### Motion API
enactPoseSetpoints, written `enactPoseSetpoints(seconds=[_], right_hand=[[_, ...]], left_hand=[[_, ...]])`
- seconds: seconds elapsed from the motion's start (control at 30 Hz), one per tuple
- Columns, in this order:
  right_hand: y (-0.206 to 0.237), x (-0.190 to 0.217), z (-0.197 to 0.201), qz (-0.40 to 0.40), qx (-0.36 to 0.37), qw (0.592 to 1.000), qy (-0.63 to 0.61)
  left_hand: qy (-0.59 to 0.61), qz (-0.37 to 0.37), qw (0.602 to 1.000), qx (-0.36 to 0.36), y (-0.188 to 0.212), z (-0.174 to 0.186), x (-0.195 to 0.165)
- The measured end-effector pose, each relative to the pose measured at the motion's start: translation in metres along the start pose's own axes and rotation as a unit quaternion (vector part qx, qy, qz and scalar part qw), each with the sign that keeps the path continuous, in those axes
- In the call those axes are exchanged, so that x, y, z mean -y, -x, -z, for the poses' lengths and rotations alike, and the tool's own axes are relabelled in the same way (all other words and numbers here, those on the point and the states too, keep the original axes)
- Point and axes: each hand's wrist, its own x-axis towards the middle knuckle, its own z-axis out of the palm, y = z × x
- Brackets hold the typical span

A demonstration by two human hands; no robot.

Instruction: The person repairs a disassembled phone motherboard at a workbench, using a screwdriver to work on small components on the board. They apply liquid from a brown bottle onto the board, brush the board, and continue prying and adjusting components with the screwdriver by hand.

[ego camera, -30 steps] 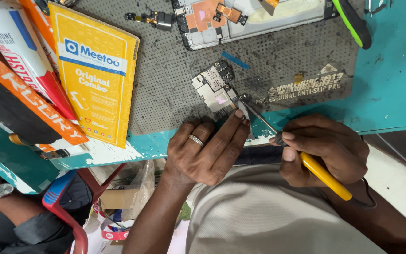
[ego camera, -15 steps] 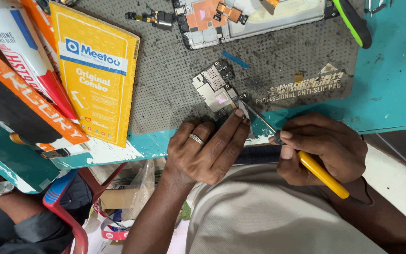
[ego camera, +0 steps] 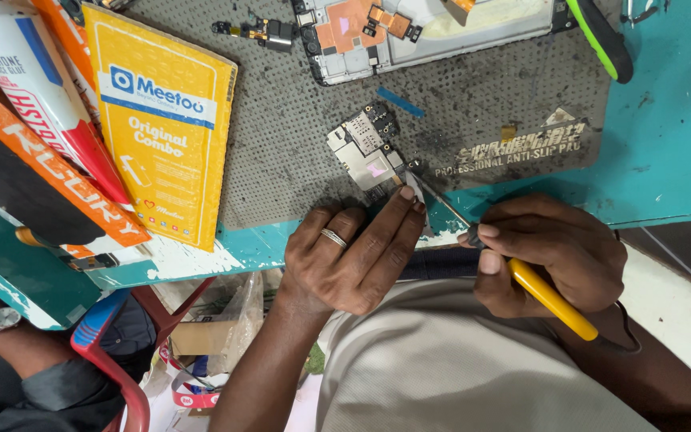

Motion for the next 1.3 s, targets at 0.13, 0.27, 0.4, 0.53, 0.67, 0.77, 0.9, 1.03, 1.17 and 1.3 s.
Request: enactPoseSetpoints(seconds=[0.13,0.27,0.4,0.53,0.67,0.77,0.9,1.03,1.17,1.3], right_hand=[[0.0007,0.0000,-0.0004,-0.002,-0.001,1.000,0.012],[0.0031,0.0003,-0.0007,-0.011,-0.003,1.000,0.004],[0.0037,0.0002,-0.0008,-0.010,-0.010,1.000,0.008],[0.0020,-0.0001,-0.0014,-0.009,-0.005,1.000,-0.003],[0.0015,0.0006,-0.0015,-0.002,-0.009,1.000,0.000],[0.0022,0.0016,-0.0010,-0.014,-0.015,1.000,0.020],[0.0012,0.0014,-0.0007,-0.010,-0.010,1.000,0.009],[-0.0013,0.0010,-0.0003,-0.005,-0.004,1.000,-0.001],[-0.0029,0.0015,0.0007,-0.008,-0.002,1.000,-0.002],[-0.0021,0.0014,0.0012,-0.010,0.002,1.000,-0.004]], left_hand=[[-0.003,-0.002,1.000,0.001,-0.0001,0.0000,0.0003],[-0.001,-0.003,1.000,-0.002,-0.0004,-0.0007,0.0007],[-0.001,-0.004,1.000,0.002,0.0001,0.0006,0.0007],[-0.001,-0.002,1.000,0.002,0.0005,0.0007,0.0004],[-0.003,0.003,1.000,-0.004,0.0000,-0.0013,-0.0004],[-0.004,0.002,1.000,-0.008,-0.0002,-0.0017,-0.0004],[-0.012,-0.001,1.000,0.001,-0.0002,0.0011,-0.0012],[-0.017,-0.002,1.000,0.004,-0.0006,0.0024,-0.0015],[-0.016,-0.004,1.000,0.000,-0.0013,0.0015,-0.0009],[-0.020,-0.004,1.000,-0.001,-0.0013,0.0014,-0.0008]])
